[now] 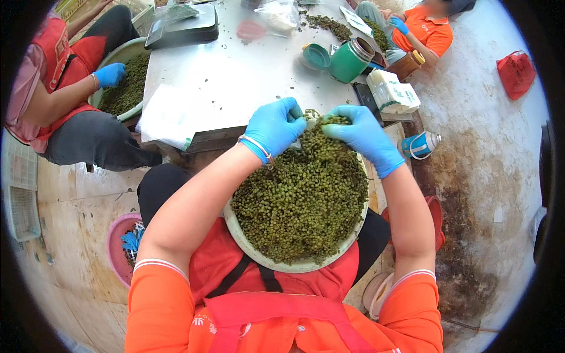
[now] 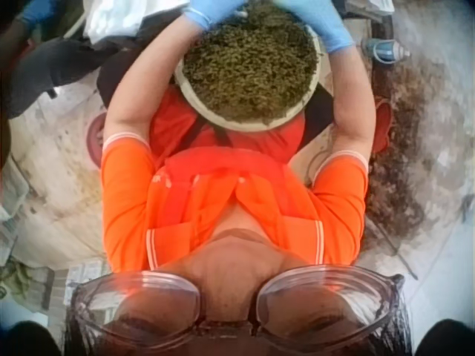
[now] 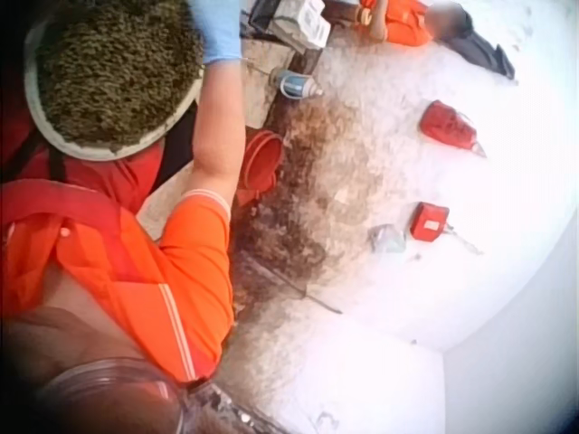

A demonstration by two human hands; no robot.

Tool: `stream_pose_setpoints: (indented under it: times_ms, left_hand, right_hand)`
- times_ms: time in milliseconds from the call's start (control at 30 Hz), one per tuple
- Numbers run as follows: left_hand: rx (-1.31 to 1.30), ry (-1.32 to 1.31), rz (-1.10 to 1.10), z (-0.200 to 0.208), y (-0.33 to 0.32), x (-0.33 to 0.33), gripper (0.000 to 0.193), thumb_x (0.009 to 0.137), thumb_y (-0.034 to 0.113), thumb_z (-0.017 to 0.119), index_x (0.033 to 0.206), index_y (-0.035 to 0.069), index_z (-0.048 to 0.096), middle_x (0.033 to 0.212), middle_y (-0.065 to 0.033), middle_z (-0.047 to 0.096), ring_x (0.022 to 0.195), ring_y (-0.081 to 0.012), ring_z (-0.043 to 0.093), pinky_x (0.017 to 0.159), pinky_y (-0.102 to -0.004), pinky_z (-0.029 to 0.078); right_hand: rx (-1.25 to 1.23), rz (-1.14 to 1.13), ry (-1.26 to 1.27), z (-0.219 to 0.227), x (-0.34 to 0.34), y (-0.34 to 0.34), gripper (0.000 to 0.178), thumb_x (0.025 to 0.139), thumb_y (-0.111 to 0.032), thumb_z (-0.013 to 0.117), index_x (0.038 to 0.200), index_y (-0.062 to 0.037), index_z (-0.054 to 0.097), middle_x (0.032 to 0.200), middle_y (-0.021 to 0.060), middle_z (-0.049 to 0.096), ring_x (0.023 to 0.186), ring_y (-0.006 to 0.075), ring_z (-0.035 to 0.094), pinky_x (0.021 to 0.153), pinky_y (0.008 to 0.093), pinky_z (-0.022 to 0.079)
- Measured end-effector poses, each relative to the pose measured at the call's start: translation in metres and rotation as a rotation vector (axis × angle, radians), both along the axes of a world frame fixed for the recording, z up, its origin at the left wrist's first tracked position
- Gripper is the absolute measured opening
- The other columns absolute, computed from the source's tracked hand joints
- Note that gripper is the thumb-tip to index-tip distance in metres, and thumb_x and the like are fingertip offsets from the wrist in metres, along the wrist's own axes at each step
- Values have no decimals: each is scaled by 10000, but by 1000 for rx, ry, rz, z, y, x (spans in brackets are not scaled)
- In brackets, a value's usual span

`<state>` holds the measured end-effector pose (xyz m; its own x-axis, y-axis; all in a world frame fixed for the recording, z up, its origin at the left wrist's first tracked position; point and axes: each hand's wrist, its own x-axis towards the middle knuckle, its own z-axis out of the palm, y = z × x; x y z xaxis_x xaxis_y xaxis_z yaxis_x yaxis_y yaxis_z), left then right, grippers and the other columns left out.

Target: The person scoops dried green vegetables from a large bowl into small plastic bags by hand, then places the filled bags on the table. The process is repeated continuously throughout the clip.

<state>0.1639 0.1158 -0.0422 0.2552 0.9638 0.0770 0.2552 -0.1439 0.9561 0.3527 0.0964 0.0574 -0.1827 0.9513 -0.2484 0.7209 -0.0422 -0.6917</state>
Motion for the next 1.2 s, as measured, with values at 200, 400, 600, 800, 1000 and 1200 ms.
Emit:
stream_pose_setpoints:
  times_ms: [200, 400, 600, 800, 1000, 1200]
  left_hand:
    - [93, 20, 31, -8, -6, 11, 167, 843, 141, 673, 953, 18, 655, 735, -91, 660, 645, -136, 622, 645, -303, 529]
    - [15, -34, 23, -1, -10, 8, 159, 858, 126, 669, 977, 21, 662, 756, -73, 664, 672, -101, 601, 658, -288, 527]
    - [35, -220, 21, -3, -21, 7, 125, 876, 85, 680, 990, 32, 684, 788, -9, 661, 688, -51, 556, 636, -231, 497]
    - [84, -257, -18, -7, -25, 8, 135, 870, 80, 678, 997, 36, 683, 762, -22, 650, 671, -56, 557, 629, -243, 496]
    - [390, -52, 74, -9, -23, 12, 146, 854, 62, 666, 998, 39, 674, 731, -62, 634, 639, -71, 560, 620, -244, 489]
    - [-56, -309, 81, -17, -10, 11, 118, 868, 62, 668, 984, 46, 678, 759, 27, 614, 660, -38, 524, 603, -211, 464]
  right_hand:
    - [314, 136, -461, -13, -18, -21, 412, 782, -357, 725, 1067, -66, 664, 932, 195, 694, 894, 366, 675, 806, 433, 536]
    - [281, 145, -158, -19, -3, -35, 372, 827, -298, 741, 1091, -59, 633, 994, 194, 694, 925, 367, 676, 804, 428, 526]
    - [246, -13, 16, -43, 8, -17, 475, 808, -284, 789, 1137, -8, 587, 1129, 137, 638, 1081, 249, 592, 916, 367, 479]
    - [-47, 50, 149, -45, 7, -5, 432, 834, -227, 756, 1141, 15, 572, 1018, 124, 666, 962, 169, 607, 851, 334, 493]
    - [261, -145, -36, -55, -7, -6, 429, 771, -166, 790, 1058, -26, 502, 959, 162, 637, 929, 235, 625, 825, 359, 499]
    - [523, 117, -28, -41, -7, -41, 639, 766, -251, 813, 1275, -48, 487, 1046, 134, 596, 988, 306, 623, 887, 376, 507]
